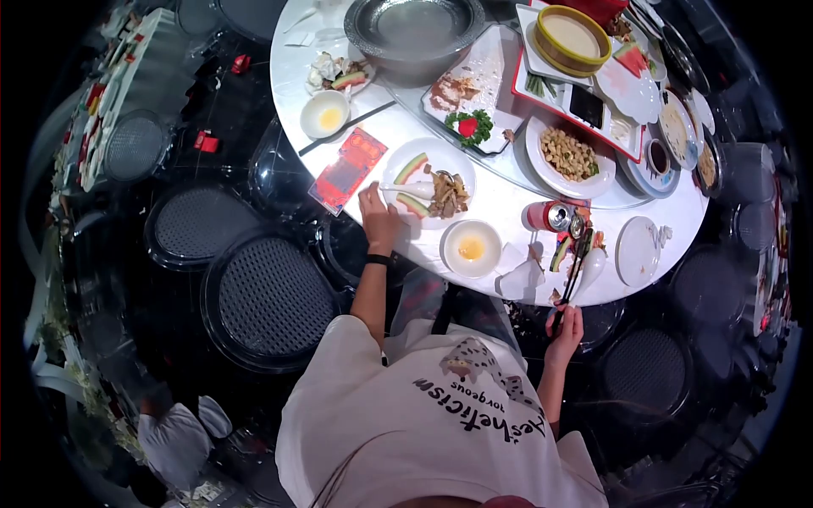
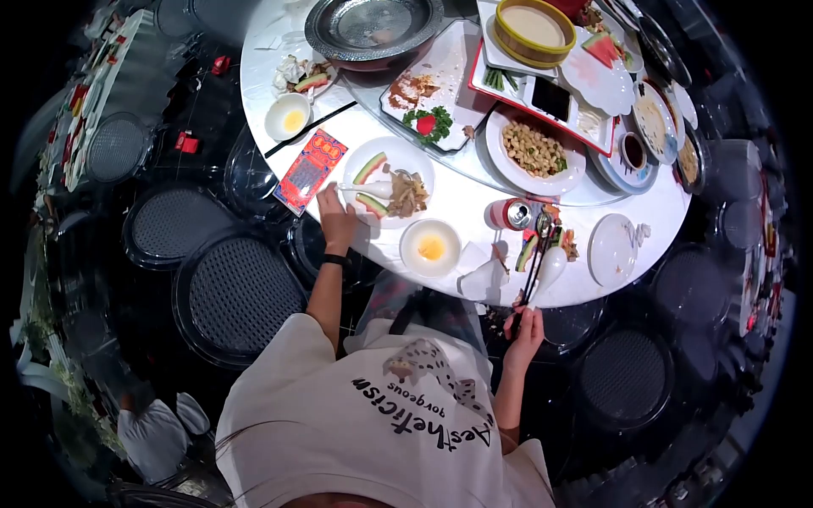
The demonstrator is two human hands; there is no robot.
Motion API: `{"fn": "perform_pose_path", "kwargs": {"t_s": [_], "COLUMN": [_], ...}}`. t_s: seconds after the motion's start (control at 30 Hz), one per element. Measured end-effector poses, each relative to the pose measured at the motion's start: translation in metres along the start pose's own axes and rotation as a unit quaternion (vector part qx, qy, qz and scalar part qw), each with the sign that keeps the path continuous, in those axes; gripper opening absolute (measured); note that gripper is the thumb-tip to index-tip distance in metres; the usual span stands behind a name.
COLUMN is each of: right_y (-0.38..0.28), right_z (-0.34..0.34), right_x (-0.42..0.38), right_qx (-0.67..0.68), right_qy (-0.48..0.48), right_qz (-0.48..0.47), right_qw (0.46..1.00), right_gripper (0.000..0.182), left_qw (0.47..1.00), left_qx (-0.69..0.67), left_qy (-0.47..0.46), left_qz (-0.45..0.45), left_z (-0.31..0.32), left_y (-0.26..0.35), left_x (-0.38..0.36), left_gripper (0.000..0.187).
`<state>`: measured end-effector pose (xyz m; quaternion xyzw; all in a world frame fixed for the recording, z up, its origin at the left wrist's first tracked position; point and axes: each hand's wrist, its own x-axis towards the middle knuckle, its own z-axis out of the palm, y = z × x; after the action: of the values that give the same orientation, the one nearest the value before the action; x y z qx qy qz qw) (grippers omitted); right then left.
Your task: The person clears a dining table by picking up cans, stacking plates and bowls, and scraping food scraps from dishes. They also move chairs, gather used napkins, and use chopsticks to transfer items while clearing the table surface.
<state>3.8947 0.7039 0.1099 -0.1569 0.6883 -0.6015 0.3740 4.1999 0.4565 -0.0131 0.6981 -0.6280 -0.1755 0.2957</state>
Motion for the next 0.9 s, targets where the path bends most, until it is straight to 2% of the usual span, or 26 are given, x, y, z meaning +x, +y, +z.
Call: {"fn": "perform_pose_path", "kwargs": {"t_s": [0.1,0.17,0.23,0.3,0.4,0.5,0.57,0.6,0.67,0.7,0.73,0.8,0.87,0.9], "right_y": [0.002,0.0,0.011,0.022,0.024,0.033,0.032,0.037,0.032,0.032,0.035,0.044,0.054,0.057], "right_z": [0.004,0.004,0.003,0.005,0.026,0.036,0.041,0.039,0.046,0.049,0.052,0.056,0.063,0.066], "right_x": [-0.005,-0.007,-0.004,-0.001,0.003,0.006,0.006,0.006,0.0,-0.003,-0.004,-0.004,-0.001,0.001], "right_qx": [-0.021,-0.03,-0.028,-0.094,-0.239,-0.27,-0.276,-0.306,-0.346,-0.372,-0.412,-0.488,-0.52,-0.535], "right_qy": [-0.007,-0.037,-0.054,-0.08,-0.095,-0.114,-0.118,-0.118,-0.117,-0.114,-0.112,-0.107,-0.104,-0.104], "right_qz": [0.014,0.021,0.032,0.008,-0.088,-0.132,-0.125,-0.17,-0.168,-0.155,-0.195,-0.272,-0.3,-0.315], "right_qw": [1.0,0.999,0.998,0.992,0.962,0.947,0.946,0.929,0.916,0.908,0.883,0.823,0.793,0.777], "right_gripper": [0.024,0.024,0.025,0.022,0.015,0.014,0.01,0.01,0.009,0.009,0.009,0.01,0.013,0.015], "left_qw": [0.951,0.907,0.859,0.872,0.933,0.974,0.968,0.964,0.951,0.935,0.917,0.821,0.736,0.725], "left_qx": [0.185,0.244,0.317,0.27,0.196,-0.011,-0.059,-0.089,-0.144,-0.184,-0.221,-0.348,-0.428,-0.445], "left_qy": [-0.062,-0.129,-0.124,-0.144,-0.197,-0.225,-0.238,-0.247,-0.271,-0.302,-0.328,-0.391,-0.396,-0.385], "left_qz": [0.238,0.319,0.382,0.382,0.23,0.033,0.052,0.052,0.033,-0.006,-0.047,-0.227,-0.345,-0.358], "left_z": [-0.018,-0.015,-0.014,-0.014,-0.044,-0.057,-0.039,-0.03,-0.013,-0.002,0.005,0.007,-0.007,-0.005], "left_y": [0.01,-0.001,-0.006,-0.017,-0.001,0.016,0.012,0.014,0.036,0.037,0.046,0.067,0.099,0.103], "left_x": [0.021,0.04,0.053,0.058,0.043,-0.006,-0.053,-0.076,-0.109,-0.123,-0.132,-0.144,-0.145,-0.149], "left_gripper": [0.03,0.028,0.013,0.011,0.009,0.016,0.02,0.022,0.021,0.019,0.017,0.019,0.029,0.033]}}
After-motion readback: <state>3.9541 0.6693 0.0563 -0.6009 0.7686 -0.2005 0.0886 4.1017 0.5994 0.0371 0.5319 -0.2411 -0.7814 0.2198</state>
